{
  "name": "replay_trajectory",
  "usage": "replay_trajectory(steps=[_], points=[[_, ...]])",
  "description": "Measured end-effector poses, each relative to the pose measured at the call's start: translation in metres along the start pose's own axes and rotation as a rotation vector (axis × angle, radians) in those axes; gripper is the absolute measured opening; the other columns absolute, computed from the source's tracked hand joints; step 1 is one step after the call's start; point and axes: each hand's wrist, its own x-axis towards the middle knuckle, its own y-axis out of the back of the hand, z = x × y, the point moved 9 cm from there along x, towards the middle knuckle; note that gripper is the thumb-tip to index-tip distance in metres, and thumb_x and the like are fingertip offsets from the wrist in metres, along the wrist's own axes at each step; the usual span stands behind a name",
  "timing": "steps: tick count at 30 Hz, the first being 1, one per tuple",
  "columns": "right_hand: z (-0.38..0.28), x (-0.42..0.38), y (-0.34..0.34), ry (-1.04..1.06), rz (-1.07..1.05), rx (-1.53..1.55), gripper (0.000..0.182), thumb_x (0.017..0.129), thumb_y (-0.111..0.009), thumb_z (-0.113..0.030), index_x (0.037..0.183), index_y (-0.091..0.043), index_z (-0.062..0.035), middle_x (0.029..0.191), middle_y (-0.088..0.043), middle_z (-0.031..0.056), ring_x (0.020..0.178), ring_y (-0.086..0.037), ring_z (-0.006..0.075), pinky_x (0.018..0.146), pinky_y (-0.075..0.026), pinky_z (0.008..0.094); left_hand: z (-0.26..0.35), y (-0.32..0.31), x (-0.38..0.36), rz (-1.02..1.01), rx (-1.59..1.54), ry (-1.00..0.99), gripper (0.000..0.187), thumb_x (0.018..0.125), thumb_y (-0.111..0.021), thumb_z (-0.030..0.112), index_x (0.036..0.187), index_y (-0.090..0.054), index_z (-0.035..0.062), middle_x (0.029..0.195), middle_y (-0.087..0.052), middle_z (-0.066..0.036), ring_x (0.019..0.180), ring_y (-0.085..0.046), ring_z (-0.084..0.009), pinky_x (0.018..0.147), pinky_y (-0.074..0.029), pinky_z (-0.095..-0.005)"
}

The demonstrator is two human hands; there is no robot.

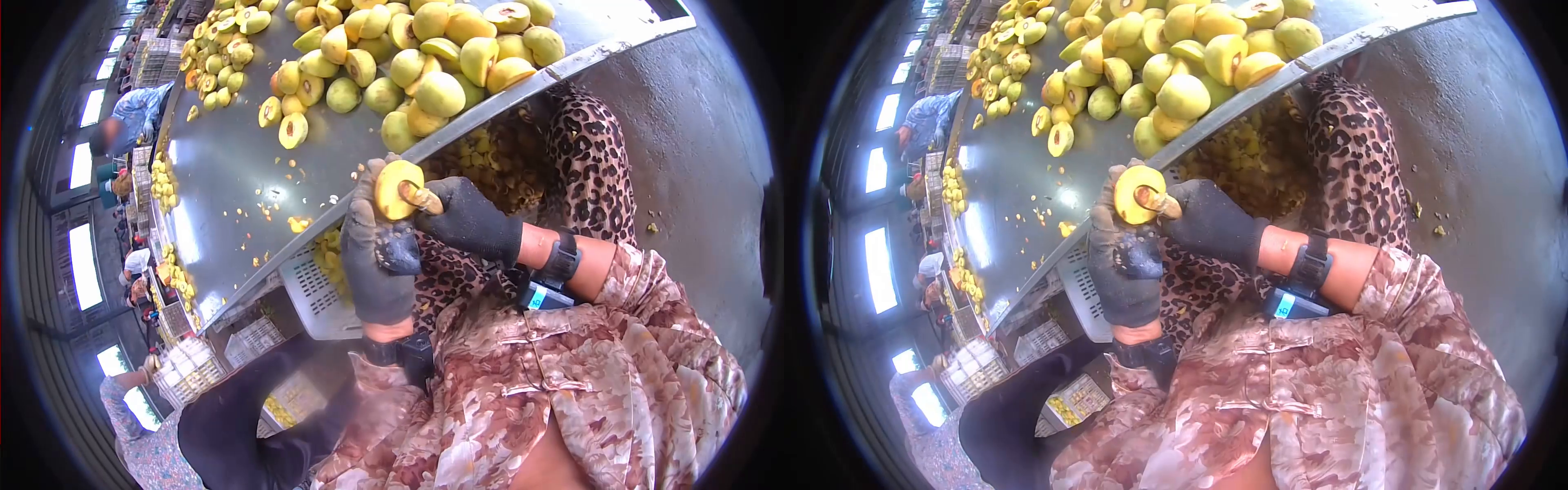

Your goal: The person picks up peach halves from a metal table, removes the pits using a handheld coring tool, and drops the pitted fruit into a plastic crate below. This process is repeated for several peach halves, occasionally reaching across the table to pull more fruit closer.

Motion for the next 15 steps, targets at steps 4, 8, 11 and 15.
replay_trajectory(steps=[4,8,11,15], points=[[0.007,-0.001,-0.003,-0.062,0.007,0.053,0.022,0.097,-0.065,-0.021,0.106,-0.071,-0.0015,0.097,-0.072,0.025,0.091,-0.071,0.0403,0.078,-0.054,0.0423,-0.001,-0.01,-0.005,0.039,-0.232,0.032,0.046,0.111,-0.046,0.025,0.146,-0.05,-0.004,0.142,-0.056,-0.018,0.13,-0.056,-0.0257,0.113,-0.046,-0.0388],[0.011,0.003,-0.004,-0.08,-0.029,0.011,0.025,0.094,-0.069,-0.026,0.104,-0.071,-0.0024,0.097,-0.072,0.0237,0.09,-0.071,0.0403,0.077,-0.054,0.0423,-0.001,-0.003,0.004,0.098,-0.063,-0.033,0.044,0.112,-0.043,0.026,0.141,-0.055,-0.0039,0.137,-0.06,-0.016,0.127,-0.058,-0.026,0.114,-0.044,-0.0398],[0.014,0.007,-0.006,-0.059,-0.008,-0.017,0.029,0.092,-0.072,-0.028,0.105,-0.07,-0.0034,0.096,-0.073,0.0226,0.089,-0.07,0.0401,0.077,-0.055,0.043,-0.009,-0.006,0.007,0.138,-0.169,0.011,0.042,0.112,-0.042,0.03,0.133,-0.059,-0.0025,0.129,-0.063,-0.015,0.122,-0.06,-0.0261,0.11,-0.047,-0.04],[0.01,0.003,-0.007,0.019,-0.027,-0.111,0.028,0.093,-0.072,-0.029,0.107,-0.07,-0.0041,0.091,-0.073,0.0202,0.085,-0.071,0.0367,0.076,-0.055,0.0422,-0.021,-0.011,0.013,0.086,-0.389,0.051,0.042,0.11,-0.049,0.04,0.125,-0.059,0.0014,0.121,-0.062,-0.016,0.108,-0.064,-0.0296,0.092,-0.057,-0.0423]])
